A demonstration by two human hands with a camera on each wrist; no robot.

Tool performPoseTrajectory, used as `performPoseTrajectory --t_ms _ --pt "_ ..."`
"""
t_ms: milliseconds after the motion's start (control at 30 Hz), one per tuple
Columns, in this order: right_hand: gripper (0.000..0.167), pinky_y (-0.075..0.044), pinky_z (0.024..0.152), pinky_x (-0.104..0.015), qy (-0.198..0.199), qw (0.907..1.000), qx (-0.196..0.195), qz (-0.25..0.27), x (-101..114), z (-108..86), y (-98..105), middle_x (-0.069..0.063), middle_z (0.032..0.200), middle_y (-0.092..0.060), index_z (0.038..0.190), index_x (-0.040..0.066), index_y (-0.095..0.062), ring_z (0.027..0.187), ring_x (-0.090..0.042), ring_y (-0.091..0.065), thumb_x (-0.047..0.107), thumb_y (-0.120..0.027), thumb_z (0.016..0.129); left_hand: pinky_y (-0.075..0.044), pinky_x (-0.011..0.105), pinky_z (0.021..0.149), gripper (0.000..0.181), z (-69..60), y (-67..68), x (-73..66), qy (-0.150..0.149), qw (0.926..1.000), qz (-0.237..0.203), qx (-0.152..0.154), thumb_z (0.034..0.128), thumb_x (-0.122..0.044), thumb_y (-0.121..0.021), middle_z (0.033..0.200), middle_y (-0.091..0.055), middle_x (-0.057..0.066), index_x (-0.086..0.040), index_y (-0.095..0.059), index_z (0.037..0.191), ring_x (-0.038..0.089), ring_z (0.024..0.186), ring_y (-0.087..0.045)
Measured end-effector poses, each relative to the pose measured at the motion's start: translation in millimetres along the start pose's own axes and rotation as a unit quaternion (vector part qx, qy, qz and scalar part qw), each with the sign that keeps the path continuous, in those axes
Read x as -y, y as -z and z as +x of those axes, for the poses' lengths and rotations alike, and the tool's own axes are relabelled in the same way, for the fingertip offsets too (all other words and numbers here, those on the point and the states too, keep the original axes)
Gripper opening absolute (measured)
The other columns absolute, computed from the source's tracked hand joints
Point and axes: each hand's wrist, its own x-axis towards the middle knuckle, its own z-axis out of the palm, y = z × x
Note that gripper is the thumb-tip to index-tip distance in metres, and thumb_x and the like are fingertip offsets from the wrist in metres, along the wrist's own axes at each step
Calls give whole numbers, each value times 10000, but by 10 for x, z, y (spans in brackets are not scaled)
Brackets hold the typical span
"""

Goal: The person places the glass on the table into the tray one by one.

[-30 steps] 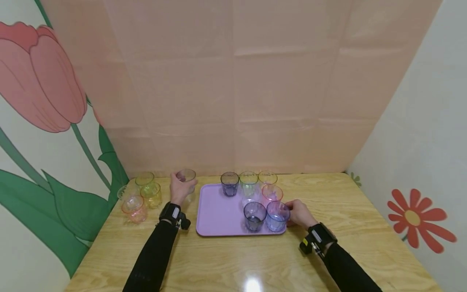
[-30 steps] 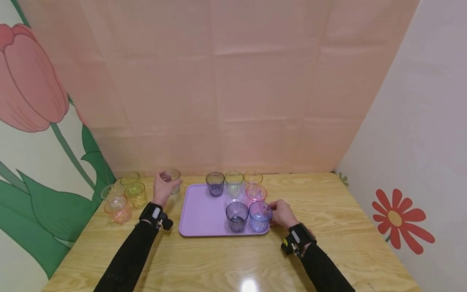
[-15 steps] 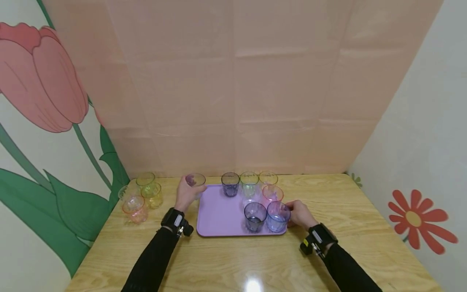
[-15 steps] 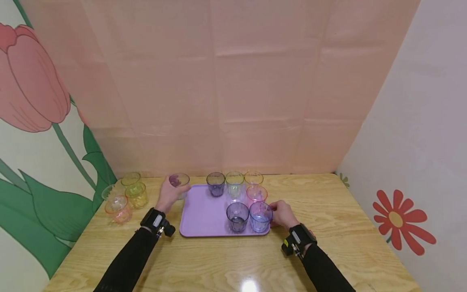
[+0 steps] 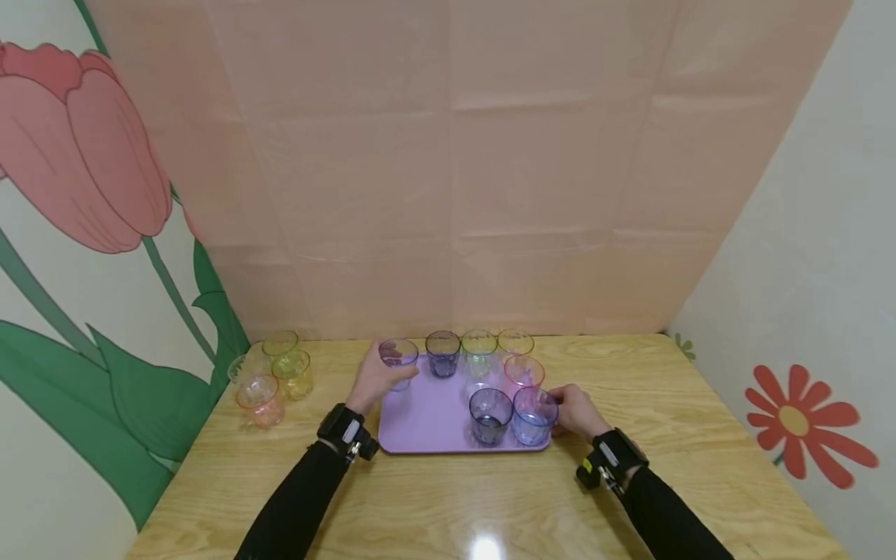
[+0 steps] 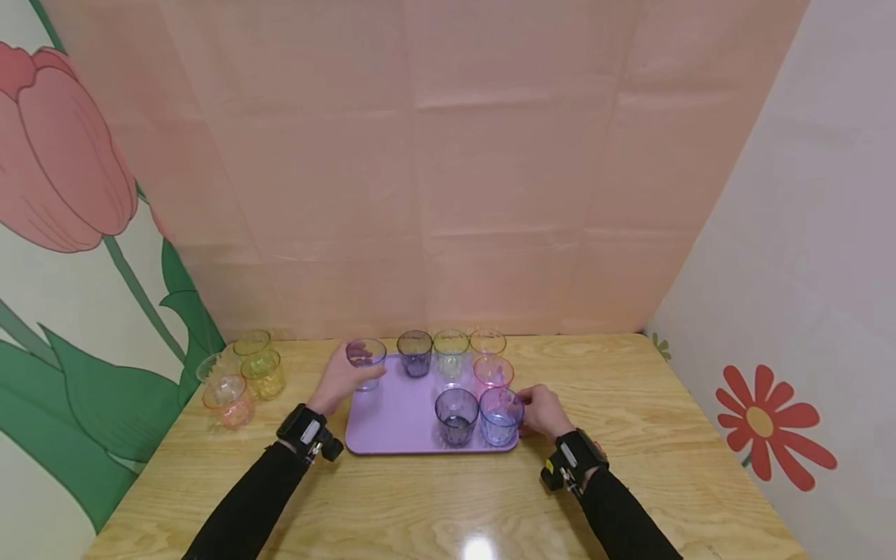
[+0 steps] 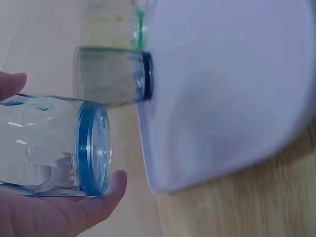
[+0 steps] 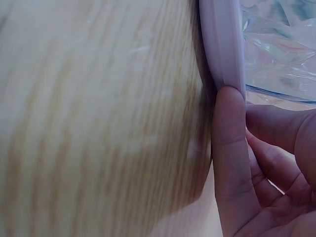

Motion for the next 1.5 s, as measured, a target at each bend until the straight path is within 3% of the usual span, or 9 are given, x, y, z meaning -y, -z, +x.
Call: performPoseTrajectory --t_ms 167,467,733,1000,1333,1500 --pt "131 -648 619 -368 -32 10000 -15 -49 -2 9 -1 -95 850 -691 1051 -99 -743 712 -172 -683 -14 -741 950 -555 515 1035 744 -55 -94 -55 -16 9990 367 236 811 -195 -916 1381 -617 254 2 -519 1409 385 1243 -631" --pt "107 -649 619 -360 -20 9999 -49 -99 -15 35 15 -90 850 -687 1036 -78 -751 725 -182 -684 -17 -731 950 -554 502 995 758 -131 -274 -89 -44 9968 710 374 772 -214 -941 1326 -644 231 -13 -554 1392 380 1194 -635" --pt "109 -647 610 -361 24 10000 -59 -75 -17 27 14 -90 841 -683 1032 -91 -742 710 -183 -682 -26 -727 945 -483 588 1130 887 -194 -431 -96 -49 9941 879 632 772 -241 -949 1432 -617 270 24 -504 1491 428 1325 -597" --pt "138 -650 610 -382 86 9999 -47 23 -18 -6 5 -86 844 -689 1049 -109 -740 702 -175 -683 -25 -737 941 -519 562 1096 898 -222 -605 -46 96 9930 1136 303 752 -251 -962 1397 -656 243 32 -523 1482 414 1287 -633" --pt "133 -648 606 -377 94 9999 -75 31 -21 -1 -4 -84 847 -685 1046 -106 -738 695 -174 -679 -41 -730 930 -532 564 1055 801 -238 -678 -18 -167 9940 1057 216 749 -229 -959 1306 -700 217 20 -566 1401 396 1215 -663" --pt "155 -647 601 -377 127 9999 -78 55 -22 -3 -3 -79 842 -696 1061 -118 -736 685 -175 -683 -40 -729 926 -544 539 1047 826 -230 -717 6 83 9925 1216 119 751 -259 -958 1287 -689 231 48 -540 1394 385 1193 -664"
